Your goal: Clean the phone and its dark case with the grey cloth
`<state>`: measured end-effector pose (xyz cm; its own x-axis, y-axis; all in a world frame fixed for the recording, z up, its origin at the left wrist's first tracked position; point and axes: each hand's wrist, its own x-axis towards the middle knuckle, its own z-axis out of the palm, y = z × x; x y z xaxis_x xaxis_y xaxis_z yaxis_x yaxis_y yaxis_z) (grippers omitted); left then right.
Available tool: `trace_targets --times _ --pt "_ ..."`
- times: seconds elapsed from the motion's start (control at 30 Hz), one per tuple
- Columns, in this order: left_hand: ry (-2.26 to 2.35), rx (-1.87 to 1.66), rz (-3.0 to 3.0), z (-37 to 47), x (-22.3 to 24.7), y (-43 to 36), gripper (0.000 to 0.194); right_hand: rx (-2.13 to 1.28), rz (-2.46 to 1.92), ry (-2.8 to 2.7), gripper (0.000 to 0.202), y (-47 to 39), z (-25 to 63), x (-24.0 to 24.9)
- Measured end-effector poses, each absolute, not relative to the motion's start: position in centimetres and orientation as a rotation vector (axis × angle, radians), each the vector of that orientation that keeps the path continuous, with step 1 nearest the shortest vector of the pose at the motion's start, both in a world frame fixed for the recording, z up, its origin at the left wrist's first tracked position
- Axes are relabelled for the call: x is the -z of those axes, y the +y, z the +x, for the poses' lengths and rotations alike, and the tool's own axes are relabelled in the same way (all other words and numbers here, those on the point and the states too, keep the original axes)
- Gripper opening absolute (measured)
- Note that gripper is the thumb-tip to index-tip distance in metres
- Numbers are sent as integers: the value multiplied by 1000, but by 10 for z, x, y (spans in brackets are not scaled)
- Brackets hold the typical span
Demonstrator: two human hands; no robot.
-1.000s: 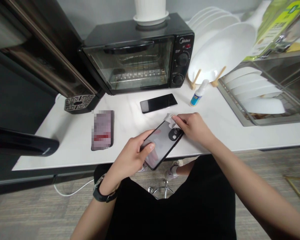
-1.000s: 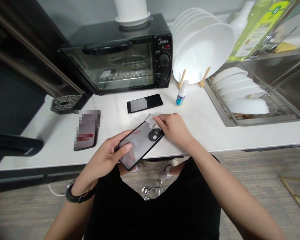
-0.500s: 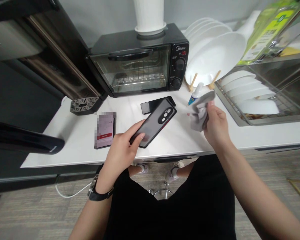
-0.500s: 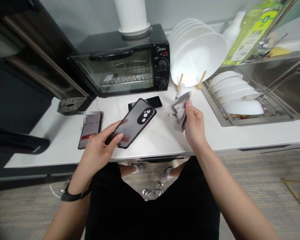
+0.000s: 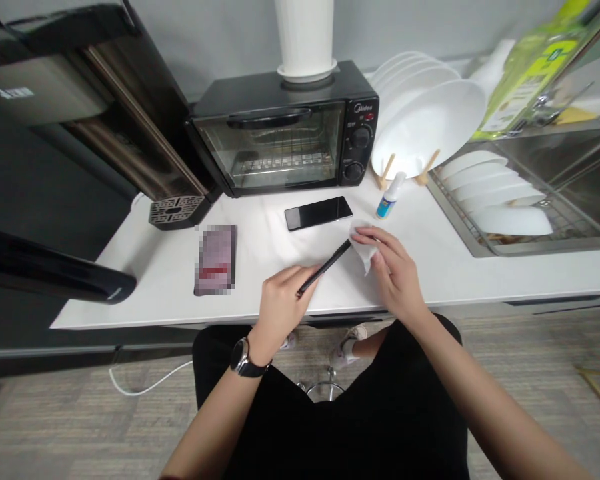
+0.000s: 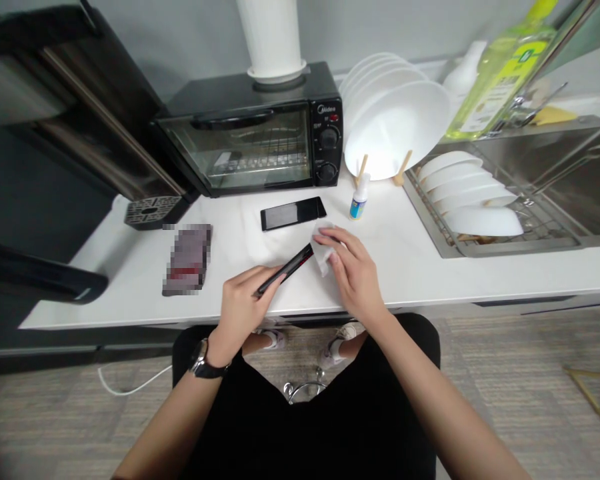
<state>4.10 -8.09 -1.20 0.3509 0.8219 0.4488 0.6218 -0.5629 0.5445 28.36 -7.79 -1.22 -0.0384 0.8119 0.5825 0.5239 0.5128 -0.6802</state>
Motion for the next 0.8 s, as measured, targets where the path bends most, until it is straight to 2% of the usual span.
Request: trace_targets --times 0.23,0.47,0.63,0.8 --pt "1250 -1000 2144 46 17 -74 28 -1 -1251 -1903 38 -65 252 12" --pt "1227 -1061 2128 31 36 -69 20 99 -970 -2275 45 -91 190 9" --pt "1167 -1018 2224 35 31 -72 19 268 -1057 -2341 46 -77 226 11" --pt "1120 -1127 2260 42 26 -72 24 424 -1342 -2171 36 -45 273 7"
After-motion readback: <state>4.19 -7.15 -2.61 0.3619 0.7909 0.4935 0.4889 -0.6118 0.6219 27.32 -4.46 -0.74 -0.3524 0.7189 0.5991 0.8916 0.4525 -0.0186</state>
